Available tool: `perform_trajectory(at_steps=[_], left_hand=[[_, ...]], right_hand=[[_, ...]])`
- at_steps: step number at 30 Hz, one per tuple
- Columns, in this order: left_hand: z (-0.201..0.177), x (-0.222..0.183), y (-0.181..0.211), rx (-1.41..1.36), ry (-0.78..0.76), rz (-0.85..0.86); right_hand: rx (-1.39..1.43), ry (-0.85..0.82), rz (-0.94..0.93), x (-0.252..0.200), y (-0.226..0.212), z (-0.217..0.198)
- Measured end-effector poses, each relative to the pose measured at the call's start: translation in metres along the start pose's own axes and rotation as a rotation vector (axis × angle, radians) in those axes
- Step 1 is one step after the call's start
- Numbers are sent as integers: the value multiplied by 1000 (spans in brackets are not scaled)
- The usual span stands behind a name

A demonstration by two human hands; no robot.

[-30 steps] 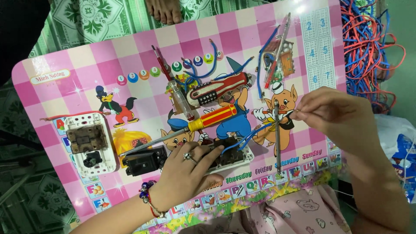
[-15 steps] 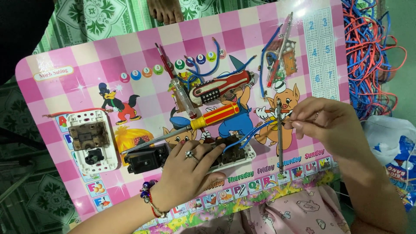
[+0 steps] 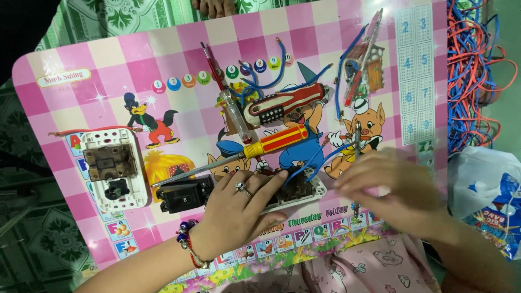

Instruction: The person strips the insulation from a blue electrical wire using pliers and inserts the exposed end into a terminal on a white electrical switch. They then use a screwdriver to tighten the terminal screw to secure the wire connection.

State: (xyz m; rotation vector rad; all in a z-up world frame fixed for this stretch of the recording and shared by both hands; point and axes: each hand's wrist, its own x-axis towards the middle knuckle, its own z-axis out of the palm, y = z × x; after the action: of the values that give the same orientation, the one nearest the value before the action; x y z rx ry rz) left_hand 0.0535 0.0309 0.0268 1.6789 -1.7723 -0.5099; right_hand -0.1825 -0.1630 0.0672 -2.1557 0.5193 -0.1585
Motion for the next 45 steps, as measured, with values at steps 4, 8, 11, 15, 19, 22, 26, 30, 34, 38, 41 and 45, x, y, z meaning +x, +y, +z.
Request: perform_trajectory(at_steps=[4,8,11,15,19,22,26,30,34,38,41,45], left_hand=[[1,-1,-2,1,1,21],[2,-1,-1,12,-1,16],[-3,2,0,6,-2,25],[-7,1,6,17,-47,17],[-8,2,8,-8,-62,18],[-4,3,7,56,-40,26],[-1,0,7,41,-33,32],[-6,5,9,19,-33,25],[-4,2,8,35,-28,35],[-3,1,7,37,-42,40],[-4,2,8,41,-42,39],[-5,3,8,24,-46,41]], right_hand=[[49,-63,-165,30,-31,24],[28,-97,-237,38,-35,29],[-170,-72,-205,24,-28,2],[-379,257,45,2,-14,-37],[-201,282,111,10,51,-17],[-279,222,150,23,57,-1],[-298,236,51,30,53,-3],[-337,210,110,24,44,-14],[-363,149,80,24,36,-19],[-509,103,62,23,43,-9],[-561,135,43,22,44,-6],[-199,195,193,24,27,-15]])
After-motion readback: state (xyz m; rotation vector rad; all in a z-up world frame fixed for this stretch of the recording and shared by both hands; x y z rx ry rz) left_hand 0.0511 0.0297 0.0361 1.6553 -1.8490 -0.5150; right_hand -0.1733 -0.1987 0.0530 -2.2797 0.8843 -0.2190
